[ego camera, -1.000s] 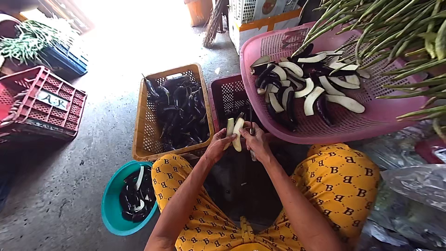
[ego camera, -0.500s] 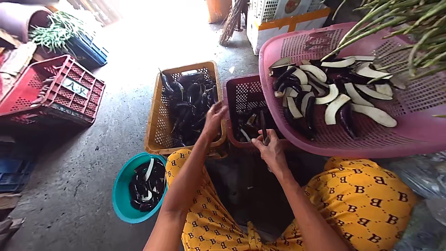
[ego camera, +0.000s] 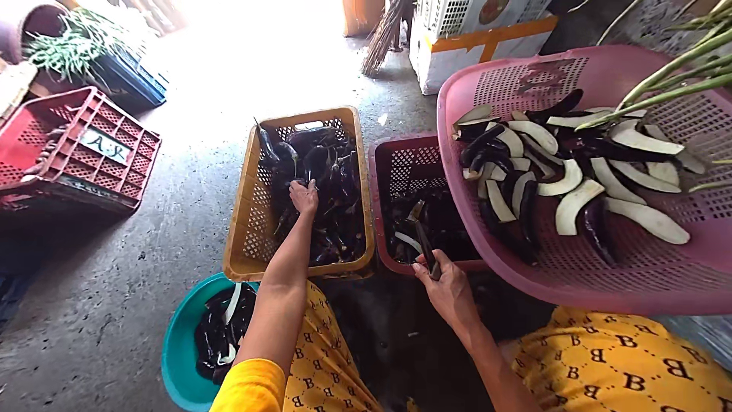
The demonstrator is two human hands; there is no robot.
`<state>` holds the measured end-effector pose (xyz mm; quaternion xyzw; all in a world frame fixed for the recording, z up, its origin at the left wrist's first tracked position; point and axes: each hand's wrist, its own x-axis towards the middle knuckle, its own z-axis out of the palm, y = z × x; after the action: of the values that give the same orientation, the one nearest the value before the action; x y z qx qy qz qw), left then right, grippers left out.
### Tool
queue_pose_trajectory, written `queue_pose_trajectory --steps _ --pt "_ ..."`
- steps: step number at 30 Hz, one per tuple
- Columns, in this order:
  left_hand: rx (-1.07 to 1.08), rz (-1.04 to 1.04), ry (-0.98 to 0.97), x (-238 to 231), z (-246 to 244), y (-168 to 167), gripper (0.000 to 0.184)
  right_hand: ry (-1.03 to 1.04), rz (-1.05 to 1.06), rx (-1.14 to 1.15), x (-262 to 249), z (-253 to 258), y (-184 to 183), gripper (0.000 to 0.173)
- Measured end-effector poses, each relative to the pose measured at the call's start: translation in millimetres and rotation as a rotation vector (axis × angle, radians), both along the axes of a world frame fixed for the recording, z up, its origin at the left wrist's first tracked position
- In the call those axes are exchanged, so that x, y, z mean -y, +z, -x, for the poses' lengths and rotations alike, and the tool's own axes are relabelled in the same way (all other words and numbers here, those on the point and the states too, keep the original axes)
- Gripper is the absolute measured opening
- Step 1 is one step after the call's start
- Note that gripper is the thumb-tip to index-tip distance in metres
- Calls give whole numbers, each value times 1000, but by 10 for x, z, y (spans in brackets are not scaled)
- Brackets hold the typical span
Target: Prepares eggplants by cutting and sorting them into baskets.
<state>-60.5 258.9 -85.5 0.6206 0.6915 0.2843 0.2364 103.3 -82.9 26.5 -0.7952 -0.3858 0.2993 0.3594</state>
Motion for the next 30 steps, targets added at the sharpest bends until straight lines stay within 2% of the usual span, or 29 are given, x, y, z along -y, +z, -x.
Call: queue_pose_trajectory --steps 3,9,11,14,16,20,23,26,27,28,30 --pt "2 195 17 -216 -133 123 60 16 33 12 -6 27 -13 31" --pt "-126 284 -44 -294 -64 159 44 61 89 -5 -31 84 -9 33" --pt "-63 308 -39 -283 -40 243 42 73 106 -14 -31 87 20 33" --pt "150 344 -42 -200 64 470 42 75 111 -61 -40 58 28 34" --pt "245 365 -104 -80 171 673 40 55 71 -122 -45 44 18 33" --pt "216 417 -284 449 262 1318 35 -25 -33 -281 -68 15 -75 37" --pt "247 460 -411 933 285 1740 30 -118 -154 -485 -86 20 -199 54" --pt "204 483 -625 1408 302 1932 20 -168 -336 -730 -99 26 -222 74" --pt "217 494 -683 1548 291 1949 18 -174 -395 -796 -92 28 -226 73" --pt "243 502 -708 1674 269 1938 20 -193 -437 -858 -74 32 -226 63" --pt "338 462 -663 1899 203 1829 25 -289 -477 -949 -50 59 -245 31"
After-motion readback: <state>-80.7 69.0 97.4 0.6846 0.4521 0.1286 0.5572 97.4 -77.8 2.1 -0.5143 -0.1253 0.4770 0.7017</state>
